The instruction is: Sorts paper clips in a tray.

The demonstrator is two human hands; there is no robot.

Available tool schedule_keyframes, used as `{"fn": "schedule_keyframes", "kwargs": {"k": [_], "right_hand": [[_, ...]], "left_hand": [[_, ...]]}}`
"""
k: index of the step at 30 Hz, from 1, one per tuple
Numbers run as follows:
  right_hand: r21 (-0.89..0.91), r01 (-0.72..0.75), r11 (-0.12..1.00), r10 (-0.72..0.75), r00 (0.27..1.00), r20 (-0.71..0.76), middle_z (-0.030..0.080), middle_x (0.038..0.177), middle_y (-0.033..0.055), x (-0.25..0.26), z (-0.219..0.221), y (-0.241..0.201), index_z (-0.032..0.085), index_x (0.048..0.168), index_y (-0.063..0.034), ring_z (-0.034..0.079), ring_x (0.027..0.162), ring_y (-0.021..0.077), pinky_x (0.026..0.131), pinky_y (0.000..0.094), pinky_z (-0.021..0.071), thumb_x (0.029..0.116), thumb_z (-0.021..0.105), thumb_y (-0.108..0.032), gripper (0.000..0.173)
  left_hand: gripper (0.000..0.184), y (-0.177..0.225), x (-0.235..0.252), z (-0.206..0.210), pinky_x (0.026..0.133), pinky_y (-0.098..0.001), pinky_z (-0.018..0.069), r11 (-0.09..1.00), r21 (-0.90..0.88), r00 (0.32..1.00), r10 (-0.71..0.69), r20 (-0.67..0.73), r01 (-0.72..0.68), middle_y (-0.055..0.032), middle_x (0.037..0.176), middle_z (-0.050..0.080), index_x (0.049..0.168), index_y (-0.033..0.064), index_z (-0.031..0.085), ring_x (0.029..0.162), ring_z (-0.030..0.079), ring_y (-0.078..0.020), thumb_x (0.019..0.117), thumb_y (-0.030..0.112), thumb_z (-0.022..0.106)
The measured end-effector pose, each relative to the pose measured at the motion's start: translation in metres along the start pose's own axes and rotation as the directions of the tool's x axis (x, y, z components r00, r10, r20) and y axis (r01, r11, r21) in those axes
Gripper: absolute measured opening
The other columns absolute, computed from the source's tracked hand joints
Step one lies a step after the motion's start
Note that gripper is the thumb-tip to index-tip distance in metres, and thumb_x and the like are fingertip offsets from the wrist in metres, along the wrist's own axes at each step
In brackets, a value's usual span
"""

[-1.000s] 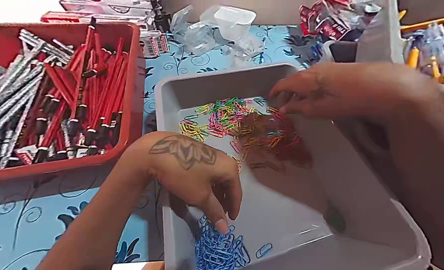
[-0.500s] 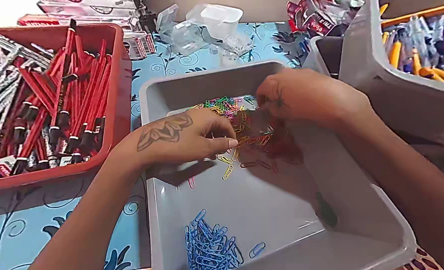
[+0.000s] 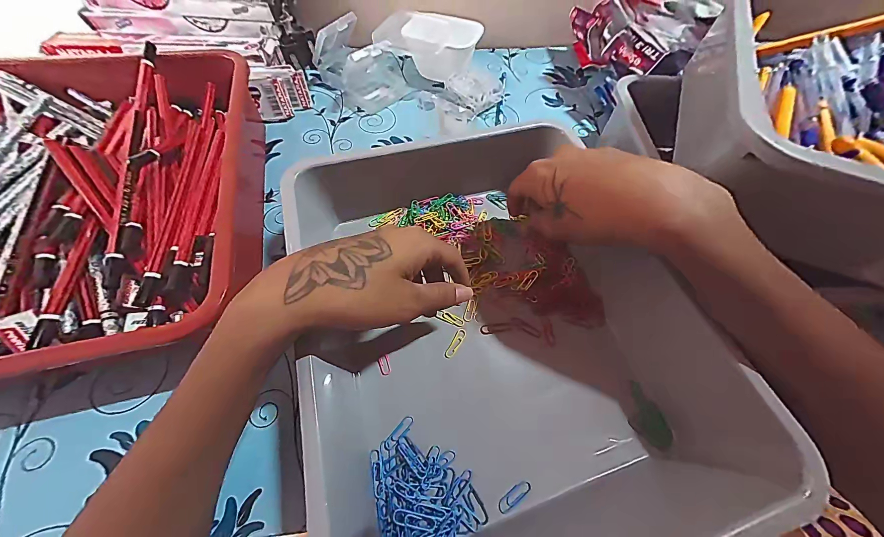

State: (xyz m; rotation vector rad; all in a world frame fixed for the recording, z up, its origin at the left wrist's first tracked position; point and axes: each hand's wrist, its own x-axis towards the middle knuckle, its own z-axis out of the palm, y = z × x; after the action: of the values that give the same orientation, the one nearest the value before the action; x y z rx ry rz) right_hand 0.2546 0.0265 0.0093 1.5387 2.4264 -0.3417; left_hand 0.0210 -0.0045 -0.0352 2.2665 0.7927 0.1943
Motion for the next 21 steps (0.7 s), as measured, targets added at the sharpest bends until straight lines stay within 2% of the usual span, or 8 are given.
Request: {"fn": "schedule_keyframes", "kwargs": {"k": [2, 4, 6, 9, 11, 13, 17, 21], "right_hand": [[-0.011, 0.007, 1.0, -0.007, 1.0, 0.013, 0.069, 0.096, 0.0167, 0.0, 0.005, -0.003, 0.069, 0.112, -0.0027, 0.068, 0.092, 0.0364, 0.079, 0.0595, 0.0522, 0.0993, 0.067, -0.012, 0.016], [0.005, 0.05, 0.999, -0.051, 0.998, 0.028, 0.067, 0.088, 0.0131, 0.001, 0.009, -0.003, 0.069, 0.105, -0.0042, 0.066, 0.084, 0.0321, 0.073, 0.0552, 0.0523, 0.0971, 0.069, -0.011, 0.011], [-0.005, 0.061, 0.998, -0.06, 0.997, 0.049, 0.065, 0.086, 0.0098, -0.001, 0.009, -0.005, 0.069, 0.1, -0.0067, 0.065, 0.082, 0.0279, 0.071, 0.0512, 0.0516, 0.0973, 0.07, -0.013, 0.007], [0.0, 0.029, 1.0, -0.029, 0.999, 0.016, 0.067, 0.089, 0.0126, -0.004, 0.003, -0.008, 0.071, 0.102, -0.0049, 0.065, 0.084, 0.0307, 0.072, 0.0535, 0.0515, 0.0969, 0.068, -0.007, 0.007], [-0.004, 0.027, 1.0, -0.028, 0.999, -0.02, 0.068, 0.088, 0.0131, -0.004, 0.001, -0.008, 0.073, 0.102, -0.0053, 0.066, 0.083, 0.0318, 0.071, 0.0545, 0.0519, 0.0982, 0.065, -0.005, 0.009], [-0.001, 0.04, 0.999, -0.04, 0.999, -0.031, 0.069, 0.088, 0.0132, -0.002, 0.003, -0.008, 0.074, 0.101, -0.0056, 0.067, 0.083, 0.0325, 0.071, 0.0559, 0.0525, 0.0989, 0.064, -0.006, 0.01], [-0.001, 0.02, 1.0, -0.02, 0.998, 0.065, 0.068, 0.089, 0.0139, 0.001, 0.005, -0.007, 0.07, 0.108, -0.0051, 0.066, 0.085, 0.0335, 0.074, 0.0572, 0.0517, 0.0965, 0.07, -0.01, 0.012], [-0.006, 0.073, 0.997, -0.073, 0.997, 0.039, 0.068, 0.08, 0.0101, 0.001, 0.012, -0.002, 0.071, 0.097, -0.0067, 0.067, 0.076, 0.0285, 0.067, 0.0524, 0.0536, 0.0955, 0.072, -0.013, 0.006]], "left_hand": [[0.021, 0.002, 0.0, 0.0, 0.064, -0.0153, 0.0511, 1.0, 0.001, 1.0, -0.012, 0.0, 0.012, 0.0063, 0.081, 0.07, 0.111, 0.0131, 0.074, 0.068, 0.062, 0.0025, 0.1036, 0.025, 0.058], [0.021, 0.002, 0.0, 0.0, 0.063, -0.0168, 0.0519, 1.0, -0.006, 1.0, -0.015, -0.014, 0.015, 0.0049, 0.08, 0.069, 0.11, 0.0117, 0.074, 0.068, 0.063, 0.0008, 0.1039, 0.024, 0.058], [0.021, 0.002, 0.0, -0.001, 0.065, -0.0192, 0.0553, 0.999, -0.029, 0.998, -0.022, -0.06, 0.02, 0.0031, 0.081, 0.07, 0.11, 0.0104, 0.073, 0.07, 0.066, -0.0013, 0.1043, 0.023, 0.057], [0.019, 0.003, 0.001, -0.004, 0.062, -0.0196, 0.0559, 0.998, -0.065, 0.964, -0.032, -0.264, 0.016, 0.0029, 0.081, 0.07, 0.107, 0.0093, 0.073, 0.067, 0.065, -0.0012, 0.1037, 0.019, 0.057], [0.017, 0.004, 0.001, -0.006, 0.061, -0.016, 0.053, 0.997, -0.062, 0.902, -0.076, -0.425, 0.054, 0.0056, 0.08, 0.068, 0.104, 0.0102, 0.071, 0.065, 0.062, 0.0024, 0.1035, 0.019, 0.057], [0.017, 0.002, 0.001, -0.009, 0.062, -0.0153, 0.0508, 0.992, -0.03, 0.849, -0.12, -0.515, 0.122, 0.006, 0.082, 0.066, 0.104, 0.0105, 0.071, 0.066, 0.06, 0.0035, 0.1038, 0.019, 0.056], [0.016, 0.003, 0.002, -0.007, 0.063, -0.0209, 0.049, 0.975, -0.013, 0.829, -0.197, -0.523, 0.223, 0.0021, 0.083, 0.066, 0.104, 0.0097, 0.071, 0.066, 0.058, -0.0011, 0.1046, 0.018, 0.058], [0.016, 0.005, 0.002, -0.006, 0.065, -0.023, 0.0485, 0.975, 0.004, 0.843, -0.192, -0.502, 0.224, 0.0008, 0.084, 0.067, 0.104, 0.0094, 0.072, 0.069, 0.059, -0.0023, 0.1043, 0.018, 0.057]]}}
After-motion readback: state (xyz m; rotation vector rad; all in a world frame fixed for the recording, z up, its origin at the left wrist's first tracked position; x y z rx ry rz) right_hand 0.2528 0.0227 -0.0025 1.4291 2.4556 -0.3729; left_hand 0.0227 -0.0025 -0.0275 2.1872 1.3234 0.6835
